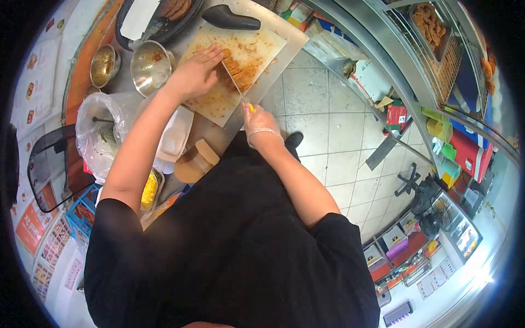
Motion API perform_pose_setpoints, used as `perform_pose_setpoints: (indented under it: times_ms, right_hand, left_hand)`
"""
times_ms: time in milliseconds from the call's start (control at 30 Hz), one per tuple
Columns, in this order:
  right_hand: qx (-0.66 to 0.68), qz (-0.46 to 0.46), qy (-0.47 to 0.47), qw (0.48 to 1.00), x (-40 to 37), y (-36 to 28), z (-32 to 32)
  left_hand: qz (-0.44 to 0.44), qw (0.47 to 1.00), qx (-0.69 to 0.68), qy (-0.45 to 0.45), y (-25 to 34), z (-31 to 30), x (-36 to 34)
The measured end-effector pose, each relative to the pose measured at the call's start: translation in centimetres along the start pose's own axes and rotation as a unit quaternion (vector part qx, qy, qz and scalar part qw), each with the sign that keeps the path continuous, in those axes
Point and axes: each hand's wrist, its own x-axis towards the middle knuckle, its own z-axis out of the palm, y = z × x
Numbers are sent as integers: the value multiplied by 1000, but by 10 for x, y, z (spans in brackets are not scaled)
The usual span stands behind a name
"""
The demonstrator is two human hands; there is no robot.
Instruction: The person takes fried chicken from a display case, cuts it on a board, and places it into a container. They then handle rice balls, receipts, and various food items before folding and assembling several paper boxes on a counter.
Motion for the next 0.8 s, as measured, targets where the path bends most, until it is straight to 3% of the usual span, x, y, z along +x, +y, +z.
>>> perform_pose_setpoints:
  times_ms: [200,267,400,500,533,567,667,733,800]
  right_hand:
    - [-30,27,6,999,27,3,7]
    - [-10,23,-45,999,33,-5,-3]
    - [17,46,-56,997,43,-2,-7]
    - [-9,37,-26,999,35,-26,-16]
    - [7,48,-61,997,27,-39,-31]
    - [22,56,-94,994,24,-50,-45]
    - [2,-11,-42,999,16,-35,-58]
    - [-10,-34,-26,999,20,-18,-74]
    - [-106,-6,27,994,32,-12,-95]
  left_hand:
    - [-20,999,0,-46,-10,9,0]
    - [-29,998,20,-50,-12,8,6]
    - [-56,992,27,-108,-13,8,18]
    - [-56,989,69,-116,-23,6,19]
    - [-56,987,95,-117,-28,4,22]
    - [-52,987,111,-108,-28,-1,24]
    - [-30,992,113,-49,-8,-27,16]
    - [-99,981,26,167,32,-52,2]
    - [-147,966,-33,209,70,-69,-24]
